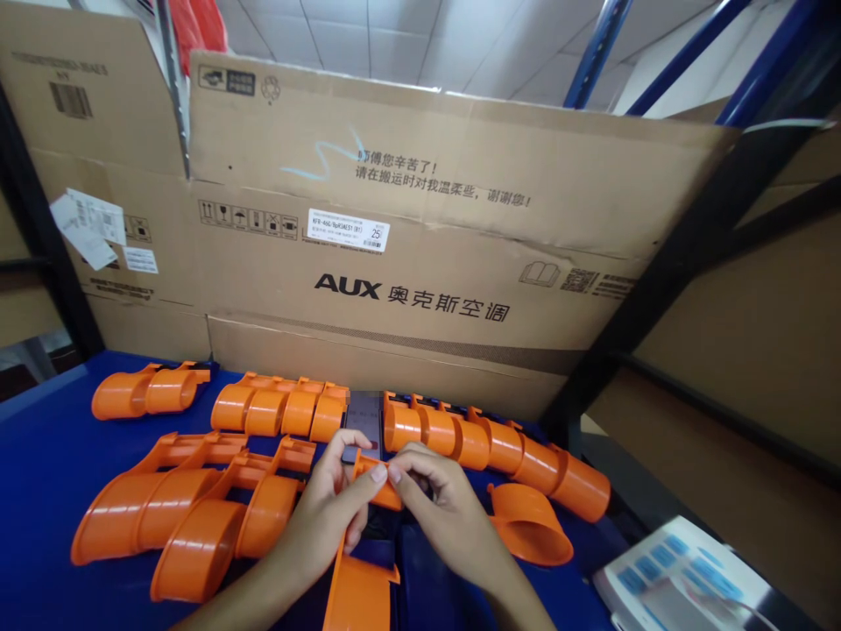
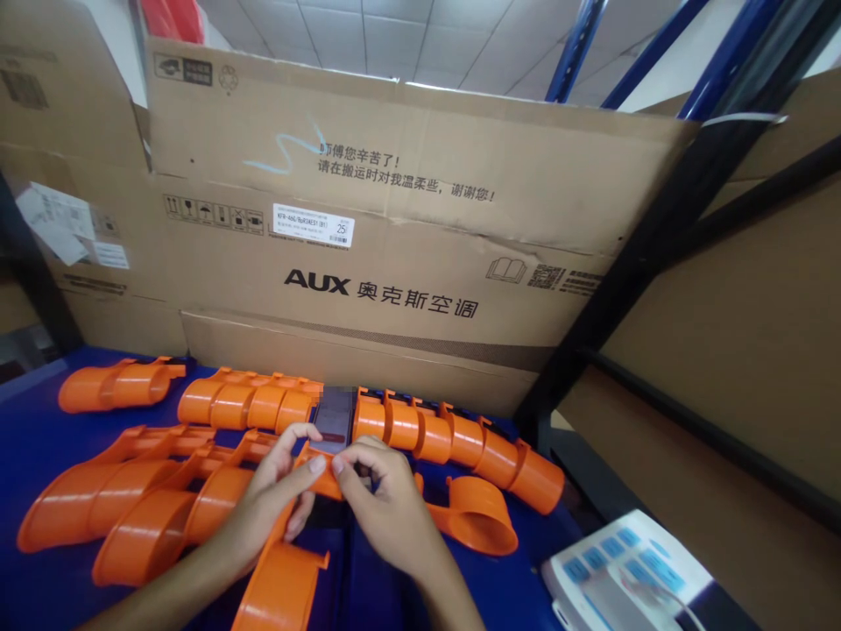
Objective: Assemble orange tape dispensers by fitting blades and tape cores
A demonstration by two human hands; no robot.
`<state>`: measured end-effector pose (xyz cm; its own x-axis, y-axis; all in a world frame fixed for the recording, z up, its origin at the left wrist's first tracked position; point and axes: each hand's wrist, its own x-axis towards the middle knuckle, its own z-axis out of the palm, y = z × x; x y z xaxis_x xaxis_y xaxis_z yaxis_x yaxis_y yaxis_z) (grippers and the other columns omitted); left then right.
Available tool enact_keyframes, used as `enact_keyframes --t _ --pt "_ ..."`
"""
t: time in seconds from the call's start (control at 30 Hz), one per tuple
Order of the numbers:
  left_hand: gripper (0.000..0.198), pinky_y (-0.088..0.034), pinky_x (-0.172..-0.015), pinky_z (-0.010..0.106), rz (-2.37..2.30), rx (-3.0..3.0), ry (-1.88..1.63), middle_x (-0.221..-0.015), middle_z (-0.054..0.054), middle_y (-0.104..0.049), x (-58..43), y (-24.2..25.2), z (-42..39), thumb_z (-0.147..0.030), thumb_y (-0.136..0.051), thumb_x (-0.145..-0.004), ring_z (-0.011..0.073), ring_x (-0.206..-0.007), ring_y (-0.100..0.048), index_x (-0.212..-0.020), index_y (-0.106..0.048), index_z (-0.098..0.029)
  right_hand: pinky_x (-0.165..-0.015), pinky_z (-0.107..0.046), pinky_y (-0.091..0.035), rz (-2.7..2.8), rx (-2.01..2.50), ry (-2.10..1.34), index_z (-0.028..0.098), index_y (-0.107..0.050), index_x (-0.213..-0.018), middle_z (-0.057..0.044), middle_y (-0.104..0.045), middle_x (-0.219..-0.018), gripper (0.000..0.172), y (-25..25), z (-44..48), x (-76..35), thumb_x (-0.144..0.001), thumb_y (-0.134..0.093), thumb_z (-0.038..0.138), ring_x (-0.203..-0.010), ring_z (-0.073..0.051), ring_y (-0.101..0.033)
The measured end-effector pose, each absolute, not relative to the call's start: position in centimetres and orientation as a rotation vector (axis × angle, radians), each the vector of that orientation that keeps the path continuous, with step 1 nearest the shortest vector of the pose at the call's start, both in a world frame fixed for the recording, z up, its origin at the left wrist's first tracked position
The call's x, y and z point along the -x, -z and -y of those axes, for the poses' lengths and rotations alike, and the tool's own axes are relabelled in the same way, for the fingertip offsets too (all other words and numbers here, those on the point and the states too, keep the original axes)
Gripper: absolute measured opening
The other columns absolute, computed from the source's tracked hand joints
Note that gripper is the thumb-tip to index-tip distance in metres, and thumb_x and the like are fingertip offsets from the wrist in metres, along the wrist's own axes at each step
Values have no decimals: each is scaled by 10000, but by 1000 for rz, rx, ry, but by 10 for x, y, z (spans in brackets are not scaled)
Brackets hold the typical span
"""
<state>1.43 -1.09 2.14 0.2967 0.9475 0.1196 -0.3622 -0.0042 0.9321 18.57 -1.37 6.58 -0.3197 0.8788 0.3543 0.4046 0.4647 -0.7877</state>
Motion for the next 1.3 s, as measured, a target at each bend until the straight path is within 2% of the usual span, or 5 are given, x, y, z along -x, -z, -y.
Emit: enact_keyframes --t 0.13,0.23,0.33,0.57,1.3 --pt "441 -349 -397 183 -713 -1270 -1148 -466 -100 -491 -13 -23 14 -543 -559 -956 108 -356 -440 -1273 -455 -255 -627 -266 -398 1796 1060 -717 192 -677 -751 1 -556 -718 312 -62 13 -184 -968 -584 396 -672 -157 -503" --pt "624 -576 -752 365 -787 -1638 -1273 -1067 128 -706 -3 -31 24 -606 -545 -938 257 -923 -703 -1447 -417 -269 -617 -262 -385 1641 1079 -674 190 -625 -705 9 -529 -697 327 -61 9 -190 -951 -587 403 -654 -152 -477" --pt "833 -474 -1048 534 -789 -2221 -1319 -1549 189 -408 8 -44 36 -702 -611 -839 393 -1376 -453 -1518 -390 -273 -607 -259 -374 1513 1123 -606 194 -555 -641 19 -489 -653 365 -62 5 -195 -933 -589 410 -637 -151 -455" --pt "394 -539 -902 380 -634 -3273 -1205 -1110 97 -754 37 -67 54 -189 -519 -965 240 -962 -675 -1353 -581 -158 -622 -272 -426 1492 1145 -637 196 -601 -683 -9 -587 -683 424 -65 11 -184 -936 -566 535 -665 -182 -525" --pt "705 -311 -1061 484 -1826 -2774 -285 -1406 165 -614 272 -74 -82 -441 -676 -792 393 -1307 -506 -1441 -543 -199 -685 -330 -500 1454 1090 -492 201 -721 -766 -65 -735 -782 466 -61 10 -189 -971 -525 572 -788 -256 -684"
